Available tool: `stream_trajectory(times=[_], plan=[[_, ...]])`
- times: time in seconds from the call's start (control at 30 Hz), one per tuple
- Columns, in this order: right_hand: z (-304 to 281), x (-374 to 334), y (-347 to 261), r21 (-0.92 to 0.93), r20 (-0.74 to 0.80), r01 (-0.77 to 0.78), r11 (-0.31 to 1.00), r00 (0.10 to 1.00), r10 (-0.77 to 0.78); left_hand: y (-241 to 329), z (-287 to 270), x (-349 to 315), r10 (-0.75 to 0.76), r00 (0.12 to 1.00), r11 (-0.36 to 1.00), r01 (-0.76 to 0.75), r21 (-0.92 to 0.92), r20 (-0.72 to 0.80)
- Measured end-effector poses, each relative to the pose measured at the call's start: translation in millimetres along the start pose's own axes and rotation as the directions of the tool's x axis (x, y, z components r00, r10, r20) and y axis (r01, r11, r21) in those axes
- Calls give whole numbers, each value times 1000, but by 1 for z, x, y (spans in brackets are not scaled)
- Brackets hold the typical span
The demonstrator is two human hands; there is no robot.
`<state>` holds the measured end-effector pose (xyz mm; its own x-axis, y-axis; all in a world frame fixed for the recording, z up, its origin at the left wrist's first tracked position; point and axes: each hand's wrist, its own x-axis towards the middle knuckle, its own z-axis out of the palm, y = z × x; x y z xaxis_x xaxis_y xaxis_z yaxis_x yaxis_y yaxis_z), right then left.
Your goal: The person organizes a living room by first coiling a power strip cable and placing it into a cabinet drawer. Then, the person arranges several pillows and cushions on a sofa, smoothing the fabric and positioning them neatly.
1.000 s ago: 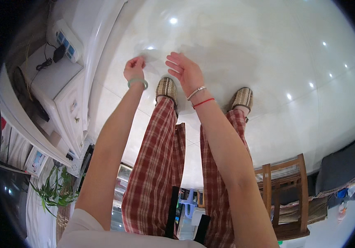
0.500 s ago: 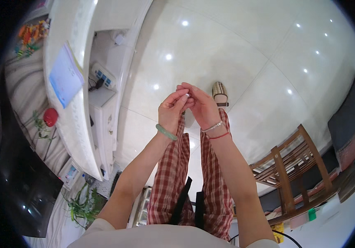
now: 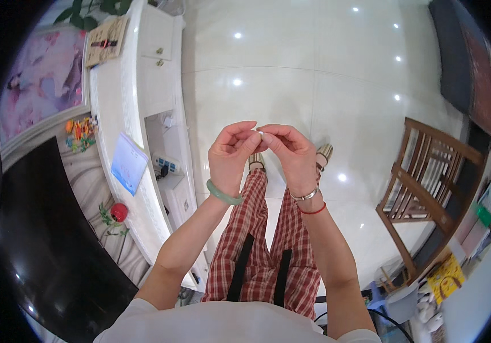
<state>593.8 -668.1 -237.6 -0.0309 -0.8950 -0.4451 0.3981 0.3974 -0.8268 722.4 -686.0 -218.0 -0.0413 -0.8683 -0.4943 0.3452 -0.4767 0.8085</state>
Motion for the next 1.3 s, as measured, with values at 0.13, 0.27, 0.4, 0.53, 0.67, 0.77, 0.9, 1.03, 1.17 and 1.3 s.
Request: stream_trajectory(times=[0.13,0.27,0.4,0.53,0.67,0.77,0.9,1.03,1.17,1.3], plan=[[-34,-33,-20,169,-95,-14,986,995,30,-8,46,-23,-30,995,999,27,29,98],[-76,-62,-27,448,-136,-38,893,985,110,-34,88,-42,-77,982,995,63,82,172],[-126,-91,-34,549,-177,-25,836,973,146,-61,135,-66,-60,964,984,13,178,259],[-172,-122,-58,563,-224,8,826,964,144,-84,185,-87,-77,949,972,3,236,306],[-208,-157,-95,526,-328,122,842,942,69,-85,241,-110,-88,918,958,-29,285,387],[-230,-185,-132,494,-434,201,846,900,39,-83,291,-128,-116,889,960,-15,280,444],[-257,-222,-175,437,-551,329,837,834,-40,-69,348,-152,-212,823,946,38,322,527],[-283,-251,-209,411,-611,406,816,787,-84,-65,395,-175,-246,762,948,59,314,598],[-317,-276,-225,433,-662,466,772,746,-78,-72,436,-192,-340,687,923,113,368,642],[-341,-298,-237,395,-716,498,772,693,-81,-80,470,-201,-448,572,886,181,428,687]])
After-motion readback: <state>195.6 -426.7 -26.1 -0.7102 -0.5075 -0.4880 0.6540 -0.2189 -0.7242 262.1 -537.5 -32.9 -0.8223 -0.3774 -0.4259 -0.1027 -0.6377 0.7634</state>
